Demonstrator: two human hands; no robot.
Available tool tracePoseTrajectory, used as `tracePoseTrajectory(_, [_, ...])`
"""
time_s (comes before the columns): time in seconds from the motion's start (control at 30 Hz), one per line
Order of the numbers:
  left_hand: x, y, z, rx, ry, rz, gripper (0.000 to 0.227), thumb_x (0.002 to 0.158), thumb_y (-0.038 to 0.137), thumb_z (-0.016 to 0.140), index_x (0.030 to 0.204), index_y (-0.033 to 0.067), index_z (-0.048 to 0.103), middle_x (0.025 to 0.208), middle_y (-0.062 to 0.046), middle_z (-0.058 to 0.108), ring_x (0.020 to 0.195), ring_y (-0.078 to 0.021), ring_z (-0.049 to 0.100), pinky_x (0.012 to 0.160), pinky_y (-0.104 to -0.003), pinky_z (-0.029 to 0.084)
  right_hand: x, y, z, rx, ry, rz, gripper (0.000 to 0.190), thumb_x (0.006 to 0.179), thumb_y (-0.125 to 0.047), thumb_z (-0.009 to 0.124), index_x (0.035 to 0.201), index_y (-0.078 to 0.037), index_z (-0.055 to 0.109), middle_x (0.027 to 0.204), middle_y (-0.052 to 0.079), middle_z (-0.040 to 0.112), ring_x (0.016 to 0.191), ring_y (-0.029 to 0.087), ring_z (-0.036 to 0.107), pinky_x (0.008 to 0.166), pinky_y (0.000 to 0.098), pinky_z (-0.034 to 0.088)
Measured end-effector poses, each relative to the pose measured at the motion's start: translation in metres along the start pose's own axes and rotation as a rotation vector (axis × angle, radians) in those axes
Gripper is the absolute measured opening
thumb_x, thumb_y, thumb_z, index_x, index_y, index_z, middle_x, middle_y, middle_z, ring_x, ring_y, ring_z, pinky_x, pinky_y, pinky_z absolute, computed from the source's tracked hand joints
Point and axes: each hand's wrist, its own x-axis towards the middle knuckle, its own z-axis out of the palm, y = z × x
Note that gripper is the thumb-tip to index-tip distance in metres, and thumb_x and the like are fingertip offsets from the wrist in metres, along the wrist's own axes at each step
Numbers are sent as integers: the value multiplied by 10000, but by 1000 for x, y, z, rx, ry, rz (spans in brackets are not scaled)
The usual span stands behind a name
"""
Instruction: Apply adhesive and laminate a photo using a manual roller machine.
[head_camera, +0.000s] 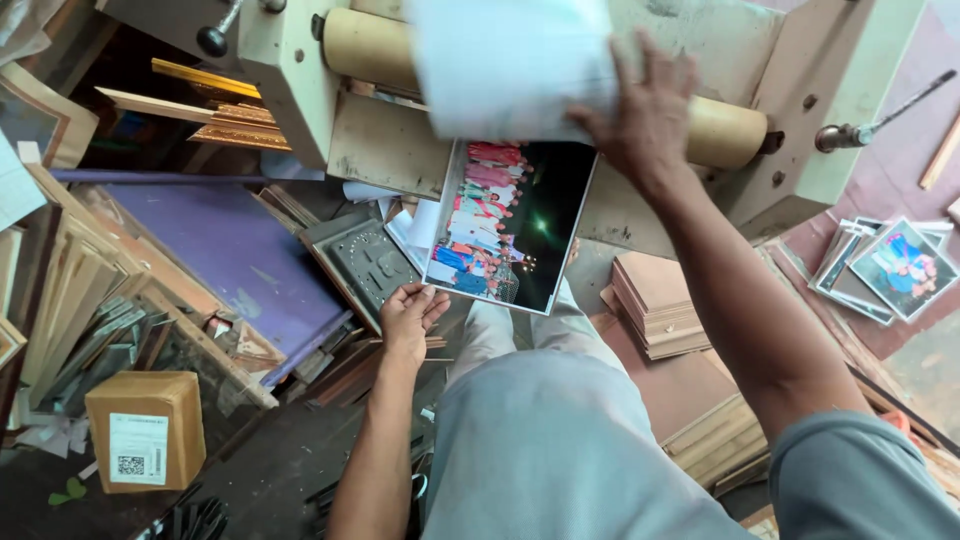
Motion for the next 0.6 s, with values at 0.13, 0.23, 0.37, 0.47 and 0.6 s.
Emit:
tracePoseTrajectory(0.13, [-2, 0, -3, -30, -54, 8, 142, 951, 37, 693, 1061, 13, 607, 940, -100, 724, 829, -202, 743, 774, -346, 652, -22, 14, 13, -16, 211, 228, 691, 1023, -445, 757, 1546, -83, 488, 1508, 221, 462, 1358, 366, 439, 1103, 576, 351])
tracePoseTrajectory(0.23, [4, -3, -8, 8, -78, 7, 188, 932, 83, 717, 1070, 12, 609, 927, -101, 732, 808, -196, 744, 758, -349, 655, -43, -21, 6, 303, 171, 326, 458, 1064, -308, 680, 1455, -92, 575, 1218, 160, 638, 1106, 266, 615, 944, 447, 523])
tracePoseTrajectory(0.37, [5, -4, -17, 121, -56, -10, 246, 910, 154, 759, 1067, 13, 631, 922, -88, 735, 752, -176, 726, 703, -318, 643, -47, -57, 14, 797, -30, 400, 372, 1012, -253, 653, 1311, -35, 683, 1097, 137, 756, 968, 222, 719, 884, 345, 571])
tracePoseTrajectory(0.47, [8, -1, -21, 233, -35, 13, 291, 883, 223, 813, 1051, 32, 673, 896, -41, 725, 731, -111, 679, 636, -255, 588, -70, -55, 60, 1720, -267, 612, 364, 976, -173, 619, 1282, 22, 637, 1169, 183, 702, 984, 218, 710, 895, 334, 591])
tracePoseTrajectory(0.6, [9, 2, -23, 451, -11, 131, 289, 849, 284, 836, 983, 55, 721, 814, -15, 727, 641, -77, 646, 552, -215, 525, -155, -103, 50, 1888, -590, 645, 183, 1000, -136, 585, 1073, 0, 684, 1131, 131, 713, 1034, 212, 683, 935, 332, 555])
